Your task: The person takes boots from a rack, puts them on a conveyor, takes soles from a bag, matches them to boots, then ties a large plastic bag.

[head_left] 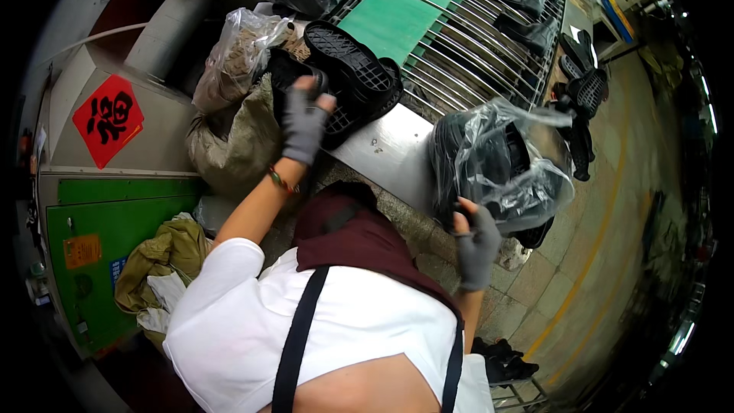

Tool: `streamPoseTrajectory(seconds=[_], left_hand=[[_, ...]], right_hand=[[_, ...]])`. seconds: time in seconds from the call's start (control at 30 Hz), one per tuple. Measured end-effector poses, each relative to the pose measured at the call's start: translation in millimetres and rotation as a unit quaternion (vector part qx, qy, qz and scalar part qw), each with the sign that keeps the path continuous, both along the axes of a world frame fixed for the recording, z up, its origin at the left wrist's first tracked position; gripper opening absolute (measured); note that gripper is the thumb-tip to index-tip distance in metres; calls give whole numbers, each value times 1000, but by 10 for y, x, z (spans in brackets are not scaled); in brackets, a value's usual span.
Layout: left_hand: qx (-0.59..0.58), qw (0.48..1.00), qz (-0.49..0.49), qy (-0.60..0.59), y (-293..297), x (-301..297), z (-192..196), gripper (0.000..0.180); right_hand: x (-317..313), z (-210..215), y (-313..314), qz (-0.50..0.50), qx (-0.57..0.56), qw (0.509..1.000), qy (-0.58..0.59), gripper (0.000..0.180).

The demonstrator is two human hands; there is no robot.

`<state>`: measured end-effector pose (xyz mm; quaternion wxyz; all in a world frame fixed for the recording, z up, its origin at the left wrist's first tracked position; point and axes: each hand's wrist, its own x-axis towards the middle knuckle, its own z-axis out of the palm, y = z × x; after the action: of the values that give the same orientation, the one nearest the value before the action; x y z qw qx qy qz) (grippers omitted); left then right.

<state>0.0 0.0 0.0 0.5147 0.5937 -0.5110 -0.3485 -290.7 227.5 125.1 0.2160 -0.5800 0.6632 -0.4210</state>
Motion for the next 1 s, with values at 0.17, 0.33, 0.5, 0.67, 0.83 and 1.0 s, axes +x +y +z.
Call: streamPoseTrajectory(seconds=[0.17,0.33,0.5,0.67,0.83,1.0], left_hand=[[319,753,32,575,-879,600,-771,61],[400,770,94,488,-1044,385,-695,44],[230,782,-200,543,-649,945,-587,37],[346,770,-30,535,-489,273,879,43],[306,798,-212,474,-1256,-278,1461,45],[192,858,-396,265,-3106,-1084,1199,46]], right_hand=[[304,34,-798,119,-21,989,86,21],[336,174,-1329,137,-16,981,136,21],[30,135,-1582,63,27,991,117,21],[-188,136,-1888,9,70,988,135,18],[-369,210,-2252,-24,63,990,128,19],[-525,346,-2508,-82,77,981,157,19]])
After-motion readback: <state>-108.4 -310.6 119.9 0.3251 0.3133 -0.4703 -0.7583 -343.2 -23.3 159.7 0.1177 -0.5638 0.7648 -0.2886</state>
